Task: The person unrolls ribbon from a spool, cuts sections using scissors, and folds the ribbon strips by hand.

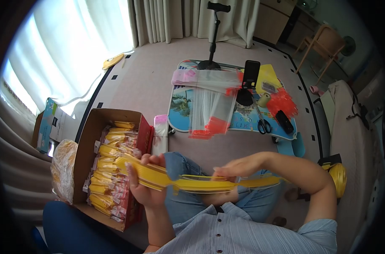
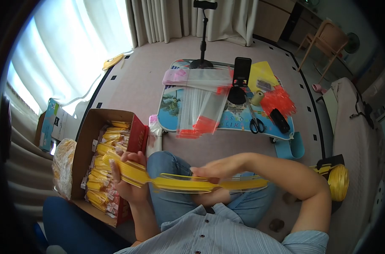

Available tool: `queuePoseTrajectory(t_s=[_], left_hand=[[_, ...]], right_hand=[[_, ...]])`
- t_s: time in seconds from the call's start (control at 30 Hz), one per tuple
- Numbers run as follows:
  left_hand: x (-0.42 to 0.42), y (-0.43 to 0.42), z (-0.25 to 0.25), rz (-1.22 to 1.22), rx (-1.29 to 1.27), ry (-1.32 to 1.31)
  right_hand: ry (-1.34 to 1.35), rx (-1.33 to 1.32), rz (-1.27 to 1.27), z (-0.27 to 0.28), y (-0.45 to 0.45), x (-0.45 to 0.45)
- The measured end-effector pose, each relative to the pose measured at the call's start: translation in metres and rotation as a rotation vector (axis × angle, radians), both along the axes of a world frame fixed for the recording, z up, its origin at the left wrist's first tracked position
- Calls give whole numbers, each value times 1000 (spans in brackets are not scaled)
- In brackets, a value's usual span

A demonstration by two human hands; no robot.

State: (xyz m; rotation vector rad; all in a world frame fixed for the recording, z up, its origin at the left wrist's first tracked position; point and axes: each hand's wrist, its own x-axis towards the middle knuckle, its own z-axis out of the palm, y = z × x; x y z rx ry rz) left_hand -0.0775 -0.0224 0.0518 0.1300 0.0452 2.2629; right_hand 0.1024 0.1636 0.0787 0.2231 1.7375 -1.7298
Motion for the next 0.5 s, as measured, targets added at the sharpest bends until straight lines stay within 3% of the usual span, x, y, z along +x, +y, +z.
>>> queuePoseTrajectory(t_s=[0.07, 0.2, 0.27, 0.33, 0.43, 0.5], left_hand=[[-15, -7, -4, 38, 47, -53], [-37, -18, -7, 93, 98, -100], [-45, -20, -16, 161, -25, 78], [-46, -17, -34, 205, -169, 294], [-16, -1, -52, -5, -448, 530], [21, 5, -51, -194, -436, 534]], right_hand=[[-163, -107, 41, 5, 2, 4], [50, -4, 8, 27, 0, 5], [69, 64, -25, 41, 0, -5], [250, 181, -82, 44, -6, -12], [526, 313, -181, 49, -17, -27], [601, 331, -243, 52, -23, -35]])
